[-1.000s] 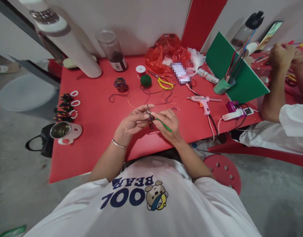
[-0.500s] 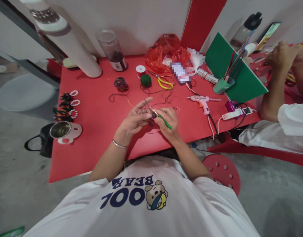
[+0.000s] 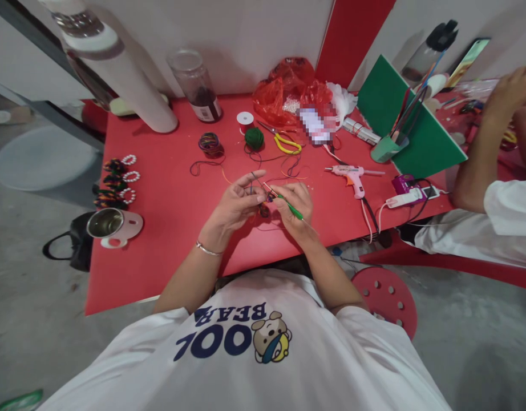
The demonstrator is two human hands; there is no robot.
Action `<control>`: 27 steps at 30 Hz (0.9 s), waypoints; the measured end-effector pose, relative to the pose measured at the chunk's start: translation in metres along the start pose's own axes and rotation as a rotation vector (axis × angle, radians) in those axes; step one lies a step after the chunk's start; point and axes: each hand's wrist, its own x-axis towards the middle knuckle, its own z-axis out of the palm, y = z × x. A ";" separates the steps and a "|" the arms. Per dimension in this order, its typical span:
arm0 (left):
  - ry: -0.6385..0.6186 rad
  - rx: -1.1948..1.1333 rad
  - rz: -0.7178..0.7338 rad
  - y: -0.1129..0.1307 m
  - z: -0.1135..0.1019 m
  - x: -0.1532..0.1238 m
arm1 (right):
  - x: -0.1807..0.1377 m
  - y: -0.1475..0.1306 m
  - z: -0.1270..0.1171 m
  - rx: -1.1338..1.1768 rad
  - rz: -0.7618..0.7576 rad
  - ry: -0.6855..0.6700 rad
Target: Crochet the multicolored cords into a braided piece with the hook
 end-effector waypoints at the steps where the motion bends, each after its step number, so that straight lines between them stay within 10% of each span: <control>1: 0.003 0.002 0.007 0.000 0.000 0.000 | 0.001 0.000 0.000 0.014 0.008 0.002; 27: 0.079 0.048 0.078 -0.009 -0.005 0.005 | -0.002 -0.015 0.007 0.097 0.226 0.022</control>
